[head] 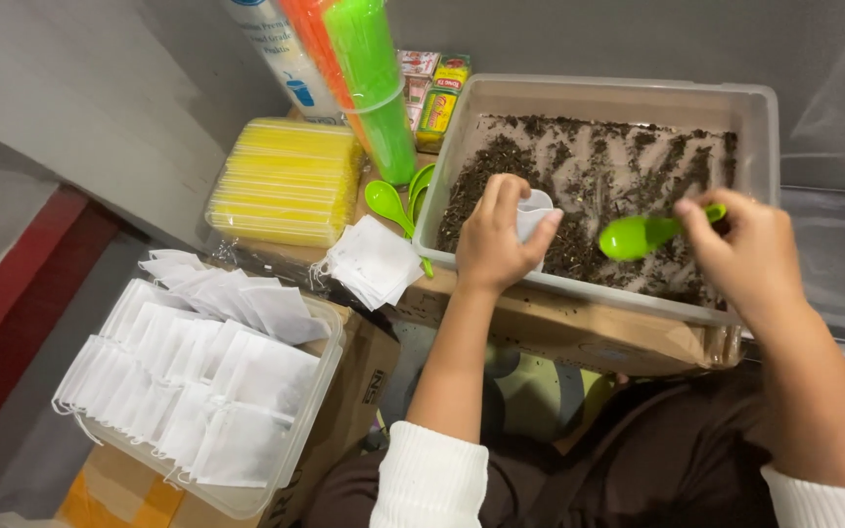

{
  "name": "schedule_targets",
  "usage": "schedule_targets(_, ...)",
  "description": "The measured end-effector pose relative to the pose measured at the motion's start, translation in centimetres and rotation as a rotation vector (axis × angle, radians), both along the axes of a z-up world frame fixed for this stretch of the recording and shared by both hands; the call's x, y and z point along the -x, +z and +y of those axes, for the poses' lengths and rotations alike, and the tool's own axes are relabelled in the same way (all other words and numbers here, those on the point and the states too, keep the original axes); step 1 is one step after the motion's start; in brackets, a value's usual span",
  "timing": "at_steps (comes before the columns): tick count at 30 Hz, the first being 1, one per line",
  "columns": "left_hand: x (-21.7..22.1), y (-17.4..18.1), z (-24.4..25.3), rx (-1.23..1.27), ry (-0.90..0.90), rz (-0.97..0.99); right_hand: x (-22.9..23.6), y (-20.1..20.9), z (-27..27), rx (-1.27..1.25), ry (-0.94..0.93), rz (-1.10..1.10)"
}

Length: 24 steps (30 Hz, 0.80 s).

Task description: The person scoops dark granular material from a plastic container using a green spoon and fills white tea bags. They then place the filled bags into a clear plastic container.

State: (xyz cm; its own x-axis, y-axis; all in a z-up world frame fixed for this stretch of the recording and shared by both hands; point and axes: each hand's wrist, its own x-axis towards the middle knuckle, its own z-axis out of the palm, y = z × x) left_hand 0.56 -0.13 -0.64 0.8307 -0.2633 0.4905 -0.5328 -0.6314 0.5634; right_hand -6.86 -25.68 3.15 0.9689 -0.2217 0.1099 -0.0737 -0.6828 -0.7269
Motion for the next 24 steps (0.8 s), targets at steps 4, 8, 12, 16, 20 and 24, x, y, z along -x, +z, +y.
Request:
schedule_targets(4, 0.2, 0.2, 0.5, 0.144, -0.082, -0.104, 1.5, 0.8, 0.3, 0.116, -0.051, 0.189)
schedule_targets(8, 0.1, 0.1, 0.6, 0.217, -0.078, -0.010, 2.7, 2.5, 0.8, 0.259, 0.048, 0.487)
schedule_targets(12, 0.2, -0.1, 1.0, 0.266, -0.064, -0.009, 2.4, 1.3, -0.1, 0.487, 0.148, 0.535)
schedule_targets(16, 0.5, 0.2, 1.3, 0.308, -0.087, -0.036, 1.8, 1.7, -0.2, 0.599, 0.156, 0.617)
schedule_targets(20, 0.9, 1.0, 1.7, 0.383, -0.147, -0.006, 1.4, 3.6, 2.1, 0.627, 0.191, 0.589)
schedule_targets(24, 0.3, 0.1, 1.6, 0.363, -0.116, 0.015, 0.8, 6.0, 6.8, 0.321, 0.245, 0.290)
